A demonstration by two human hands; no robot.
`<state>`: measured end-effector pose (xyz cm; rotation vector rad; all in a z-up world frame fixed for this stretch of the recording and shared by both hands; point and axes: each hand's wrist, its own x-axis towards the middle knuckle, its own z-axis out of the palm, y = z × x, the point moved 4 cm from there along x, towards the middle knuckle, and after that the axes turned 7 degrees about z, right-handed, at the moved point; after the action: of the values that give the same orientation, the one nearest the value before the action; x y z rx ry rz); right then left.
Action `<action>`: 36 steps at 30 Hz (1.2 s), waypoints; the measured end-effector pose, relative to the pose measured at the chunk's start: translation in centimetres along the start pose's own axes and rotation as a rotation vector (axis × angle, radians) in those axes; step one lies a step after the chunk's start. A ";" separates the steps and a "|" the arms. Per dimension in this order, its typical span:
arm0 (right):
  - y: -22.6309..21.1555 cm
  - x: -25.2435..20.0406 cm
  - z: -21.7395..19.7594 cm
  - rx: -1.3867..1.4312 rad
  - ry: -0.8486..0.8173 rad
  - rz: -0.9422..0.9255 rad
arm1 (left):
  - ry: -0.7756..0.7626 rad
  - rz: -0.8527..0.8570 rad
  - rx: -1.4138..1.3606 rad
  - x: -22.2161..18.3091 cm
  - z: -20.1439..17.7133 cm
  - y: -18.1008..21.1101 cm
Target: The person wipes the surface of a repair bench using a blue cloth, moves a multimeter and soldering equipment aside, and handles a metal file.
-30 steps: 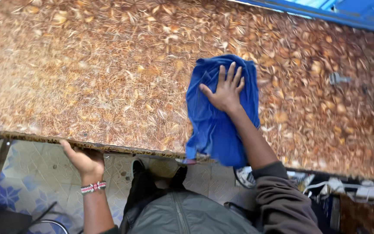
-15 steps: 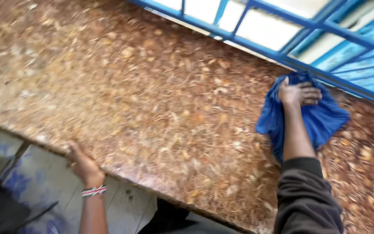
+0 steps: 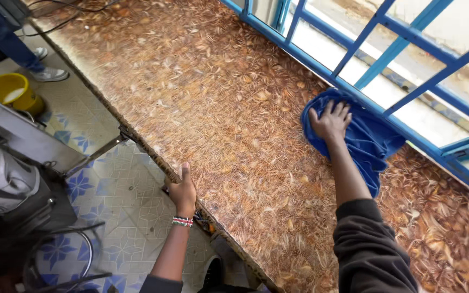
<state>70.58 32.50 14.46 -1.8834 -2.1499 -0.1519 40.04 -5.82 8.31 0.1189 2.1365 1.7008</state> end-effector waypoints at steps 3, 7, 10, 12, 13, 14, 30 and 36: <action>1.0 -4.2 -1.1 0.055 -0.127 -0.175 | -0.069 -0.009 -0.045 0.4 0.0 -0.3; 6.7 -8.7 -3.4 0.078 -0.222 -0.186 | -0.089 -0.010 -0.020 -3.8 -1.1 4.4; 12.1 -13.1 -5.5 0.101 -0.217 -0.085 | -0.104 0.017 -0.055 -2.4 -0.3 1.9; 14.4 -16.2 -6.7 0.068 -0.130 -0.083 | -0.118 0.071 -0.115 -0.8 -0.7 1.0; 15.8 -18.2 -6.5 0.068 -0.127 -0.081 | -0.120 0.073 -0.117 -1.2 -0.6 0.9; 17.0 -20.1 -6.5 0.037 -0.039 -0.132 | -0.111 0.053 -0.132 -1.5 -0.5 0.8; -10.6 -29.3 -5.7 -0.030 -0.208 -0.544 | -0.011 0.057 -0.298 -1.1 0.2 0.0; -24.9 -24.7 -2.6 0.095 -0.208 -0.728 | -0.107 -0.030 -0.097 0.1 0.0 -0.7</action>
<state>49.23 4.65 12.76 -1.0239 -2.8315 0.0079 40.05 -5.98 7.66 0.1458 1.9657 1.7369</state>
